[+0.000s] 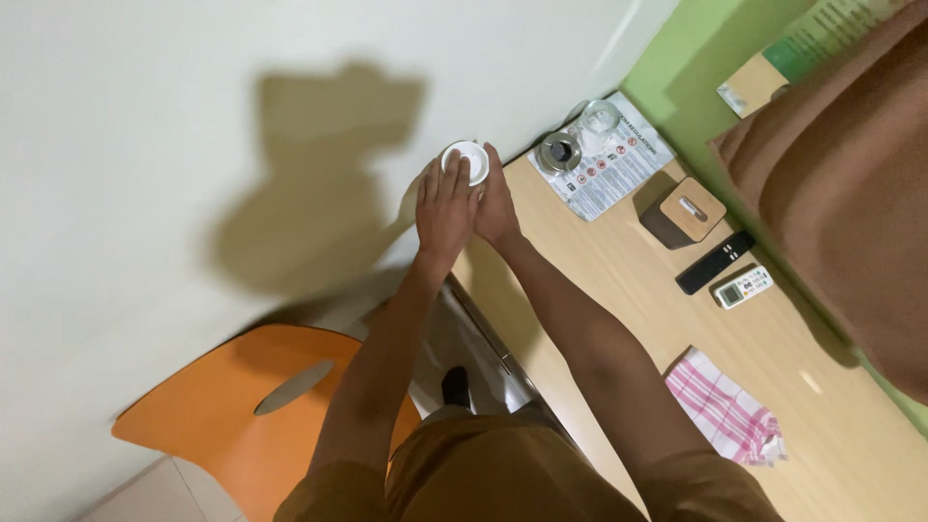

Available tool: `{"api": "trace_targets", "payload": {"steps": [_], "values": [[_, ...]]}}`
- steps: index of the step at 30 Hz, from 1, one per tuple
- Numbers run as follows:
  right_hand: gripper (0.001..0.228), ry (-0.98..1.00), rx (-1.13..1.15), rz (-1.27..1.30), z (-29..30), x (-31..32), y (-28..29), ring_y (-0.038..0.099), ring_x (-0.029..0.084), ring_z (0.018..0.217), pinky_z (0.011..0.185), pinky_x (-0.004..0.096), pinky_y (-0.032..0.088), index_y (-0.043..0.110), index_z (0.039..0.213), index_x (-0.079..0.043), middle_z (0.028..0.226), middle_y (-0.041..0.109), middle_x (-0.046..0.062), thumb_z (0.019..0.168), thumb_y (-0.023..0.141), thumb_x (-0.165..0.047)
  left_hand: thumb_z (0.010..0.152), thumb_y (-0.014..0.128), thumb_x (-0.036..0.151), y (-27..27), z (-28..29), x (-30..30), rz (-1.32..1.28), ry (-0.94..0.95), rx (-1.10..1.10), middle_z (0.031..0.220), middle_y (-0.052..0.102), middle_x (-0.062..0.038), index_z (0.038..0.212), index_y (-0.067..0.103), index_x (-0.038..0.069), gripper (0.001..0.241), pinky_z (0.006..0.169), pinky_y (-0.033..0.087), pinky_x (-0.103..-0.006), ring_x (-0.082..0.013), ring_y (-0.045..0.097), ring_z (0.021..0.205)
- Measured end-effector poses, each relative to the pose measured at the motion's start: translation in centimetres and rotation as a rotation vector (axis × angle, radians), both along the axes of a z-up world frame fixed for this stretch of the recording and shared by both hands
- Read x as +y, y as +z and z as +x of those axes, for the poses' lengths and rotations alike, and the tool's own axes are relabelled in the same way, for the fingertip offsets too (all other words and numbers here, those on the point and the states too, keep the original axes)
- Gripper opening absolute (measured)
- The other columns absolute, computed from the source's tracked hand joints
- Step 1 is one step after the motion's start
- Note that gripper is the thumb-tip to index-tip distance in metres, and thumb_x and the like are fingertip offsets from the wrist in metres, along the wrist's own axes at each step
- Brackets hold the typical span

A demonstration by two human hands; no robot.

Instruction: The person wipes a wooden bedside table with a pink and white striped cloth, then moves to a larger desk and wipes its surface. They reposition a remote control, a small white device, and a glass pitcher while cleaning.

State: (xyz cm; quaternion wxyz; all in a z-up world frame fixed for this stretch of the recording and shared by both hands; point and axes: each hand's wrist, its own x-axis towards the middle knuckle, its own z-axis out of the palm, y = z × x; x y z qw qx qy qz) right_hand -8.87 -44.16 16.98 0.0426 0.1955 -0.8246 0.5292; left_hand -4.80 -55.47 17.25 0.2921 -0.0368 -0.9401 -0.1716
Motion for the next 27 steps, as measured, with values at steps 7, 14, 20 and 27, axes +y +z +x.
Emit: {"api": "trace_targets", "payload": {"steps": [7,14,20,27], "values": [[0.073,0.039,-0.068,-0.049,-0.3,-0.1,0.5,0.051,0.035,0.142,0.115,0.043,0.044,0.02,0.161,-0.002,0.153,0.048,0.024,0.1,0.059,-0.01,0.094,0.074,0.029,-0.8,-0.6,0.4,0.015,0.019,-0.028,0.154,0.05,-0.015,0.145,0.055,0.002,0.061,0.11,0.041,-0.0536,-0.0408,0.048,0.135],[0.072,0.016,-0.009,-0.075,0.6,0.2,-0.1,0.056,0.035,0.137,0.113,0.043,0.047,0.017,0.16,-0.002,0.149,0.051,0.024,0.102,0.058,-0.009,0.093,0.073,0.029,-0.1,-0.2,1.1,0.036,0.011,-0.129,0.153,0.049,-0.015,0.144,0.055,0.002,0.061,0.111,0.039,-0.0553,-0.0419,0.047,0.137],[0.071,0.018,0.067,-0.13,1.4,2.5,-0.6,0.057,0.037,0.138,0.114,0.045,0.048,0.018,0.161,-0.003,0.15,0.051,0.026,0.101,0.056,-0.004,0.092,0.075,0.027,-0.4,0.2,3.0,0.068,-0.024,-0.1,0.152,0.052,-0.013,0.142,0.057,0.002,0.059,0.11,0.041,-0.0537,-0.0431,0.049,0.133],[0.067,-0.132,0.105,-0.03,2.7,6.3,-0.2,0.054,0.04,0.138,0.112,0.044,0.047,0.026,0.158,-0.003,0.147,0.054,0.026,0.098,0.056,-0.003,0.089,0.077,0.027,-0.6,0.7,6.8,0.049,-0.074,-0.073,0.151,0.053,-0.011,0.14,0.059,0.003,0.059,0.112,0.042,-0.0515,-0.0409,0.051,0.134]]}}
